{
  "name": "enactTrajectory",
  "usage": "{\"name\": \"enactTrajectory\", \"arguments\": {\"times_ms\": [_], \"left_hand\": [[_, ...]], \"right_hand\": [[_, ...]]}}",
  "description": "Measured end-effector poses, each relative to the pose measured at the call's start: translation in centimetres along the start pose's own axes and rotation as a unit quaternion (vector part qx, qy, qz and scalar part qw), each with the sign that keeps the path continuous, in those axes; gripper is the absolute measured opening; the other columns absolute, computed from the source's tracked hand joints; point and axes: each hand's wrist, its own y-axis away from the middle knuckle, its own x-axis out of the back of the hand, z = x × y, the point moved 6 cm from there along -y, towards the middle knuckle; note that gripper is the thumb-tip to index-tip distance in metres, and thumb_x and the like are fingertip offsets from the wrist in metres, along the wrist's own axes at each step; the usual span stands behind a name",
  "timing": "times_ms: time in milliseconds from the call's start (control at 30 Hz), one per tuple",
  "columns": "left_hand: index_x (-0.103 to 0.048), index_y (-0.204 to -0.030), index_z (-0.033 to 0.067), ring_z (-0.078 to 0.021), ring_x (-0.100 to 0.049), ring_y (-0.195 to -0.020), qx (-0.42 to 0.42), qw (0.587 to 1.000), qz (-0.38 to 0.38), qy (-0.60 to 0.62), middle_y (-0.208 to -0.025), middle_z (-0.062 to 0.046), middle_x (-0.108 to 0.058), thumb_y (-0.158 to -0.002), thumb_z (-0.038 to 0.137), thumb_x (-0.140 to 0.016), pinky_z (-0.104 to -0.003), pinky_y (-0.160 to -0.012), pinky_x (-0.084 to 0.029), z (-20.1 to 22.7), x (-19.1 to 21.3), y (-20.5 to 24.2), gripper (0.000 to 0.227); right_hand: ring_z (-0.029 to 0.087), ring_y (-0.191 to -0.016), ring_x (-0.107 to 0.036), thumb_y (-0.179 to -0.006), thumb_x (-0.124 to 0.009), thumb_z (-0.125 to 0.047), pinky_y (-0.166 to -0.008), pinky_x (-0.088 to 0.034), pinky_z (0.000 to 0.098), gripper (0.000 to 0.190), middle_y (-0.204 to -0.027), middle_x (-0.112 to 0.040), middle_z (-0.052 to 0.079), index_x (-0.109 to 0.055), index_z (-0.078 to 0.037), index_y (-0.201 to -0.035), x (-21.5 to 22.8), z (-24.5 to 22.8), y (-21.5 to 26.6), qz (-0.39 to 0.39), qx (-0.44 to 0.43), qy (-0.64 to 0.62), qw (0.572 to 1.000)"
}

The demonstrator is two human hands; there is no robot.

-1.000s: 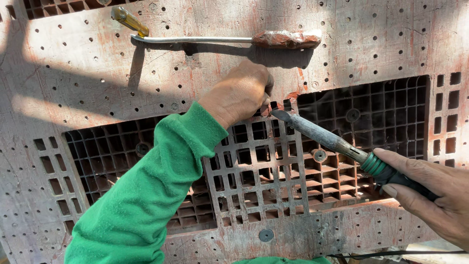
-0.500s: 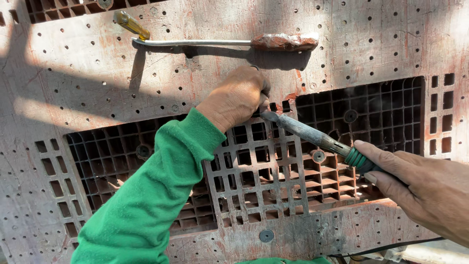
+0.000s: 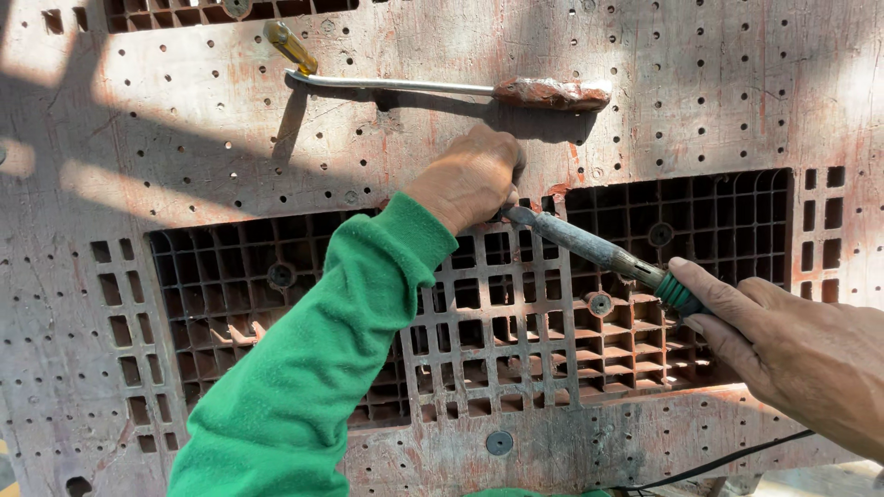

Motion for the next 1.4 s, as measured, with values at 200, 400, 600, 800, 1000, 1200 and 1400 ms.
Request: {"name": "enactTrajectory", "arguments": {"times_ms": [200, 400, 600, 800, 1000, 1200, 1400], "left_hand": [[-0.077, -0.095, 0.0064, -0.0359, -0.069, -0.103, 0.012, 0.999, 0.011, -0.028, -0.104, -0.019, -0.070, -0.081, 0.020, -0.080, -0.043, -0.089, -0.056, 0.3, -0.1, 0.1, 0.020], [-0.073, -0.103, 0.0079, -0.0340, -0.067, -0.107, 0.047, 0.998, 0.019, -0.041, -0.114, -0.017, -0.065, -0.086, 0.018, -0.075, -0.041, -0.092, -0.056, 0.1, -0.9, 0.2, 0.020], [-0.071, -0.106, 0.0074, -0.0356, -0.066, -0.108, 0.036, 0.997, 0.036, -0.049, -0.114, -0.018, -0.064, -0.087, 0.017, -0.074, -0.042, -0.091, -0.056, 0.1, -0.8, 0.2, 0.021], [-0.073, -0.103, 0.0083, -0.0351, -0.067, -0.107, 0.034, 0.998, 0.030, -0.048, -0.113, -0.018, -0.065, -0.083, 0.022, -0.079, -0.041, -0.092, -0.055, 0.3, -0.6, 0.2, 0.025], [-0.074, -0.100, 0.0070, -0.0364, -0.068, -0.105, 0.034, 0.997, 0.017, -0.066, -0.110, -0.020, -0.067, -0.081, 0.024, -0.083, -0.042, -0.090, -0.057, -0.2, -1.0, -0.4, 0.027], [-0.073, -0.092, 0.0019, -0.0355, -0.068, -0.100, -0.039, 0.994, 0.082, -0.067, -0.098, -0.021, -0.069, -0.078, 0.028, -0.085, -0.042, -0.087, -0.056, 0.2, -0.6, 0.0, 0.032], [-0.077, -0.089, 0.0041, -0.0299, -0.069, -0.094, 0.023, 0.999, 0.034, -0.028, -0.100, -0.017, -0.067, -0.081, 0.027, -0.081, -0.038, -0.084, -0.059, -0.2, -0.3, 0.3, 0.024]], "right_hand": [[0.002, -0.051, -0.056, -0.104, -0.034, -0.053, -0.046, -0.049, 0.0184, 0.068, -0.082, -0.057, -0.007, -0.017, -0.030, -0.165, 0.9, -0.1, 0.0, 0.004, -0.004, 0.034, 0.999], [0.002, -0.052, -0.058, -0.104, -0.034, -0.054, -0.046, -0.049, 0.0176, 0.069, -0.082, -0.057, -0.006, -0.015, -0.029, -0.166, 1.7, -0.3, 0.2, -0.004, 0.006, 0.049, 0.999], [0.004, -0.056, -0.058, -0.103, -0.034, -0.054, -0.047, -0.052, 0.0191, 0.070, -0.082, -0.059, -0.006, -0.016, -0.030, -0.165, 1.8, -0.2, -0.1, 0.000, 0.005, 0.040, 0.999], [0.004, -0.057, -0.061, -0.103, -0.035, -0.056, -0.047, -0.052, 0.0189, 0.073, -0.083, -0.064, -0.006, -0.018, -0.030, -0.168, 1.4, -0.5, 0.2, 0.005, -0.009, 0.035, 0.999], [0.007, -0.062, -0.065, -0.102, -0.035, -0.056, -0.050, -0.054, 0.0213, 0.073, -0.089, -0.069, -0.006, -0.020, -0.032, -0.169, 1.9, -0.6, 0.4, 0.007, -0.012, 0.014, 1.000], [0.008, -0.060, -0.070, -0.101, -0.037, -0.055, -0.049, -0.057, 0.0231, 0.073, -0.090, -0.069, -0.006, -0.020, -0.033, -0.168, 2.8, -0.8, 0.8, 0.013, -0.022, -0.010, 1.000], [0.008, -0.061, -0.068, -0.103, -0.036, -0.055, -0.047, -0.057, 0.0218, 0.073, -0.088, -0.068, -0.004, -0.020, -0.030, -0.170, 2.5, -0.8, 0.7, 0.009, -0.014, -0.008, 1.000]]}}
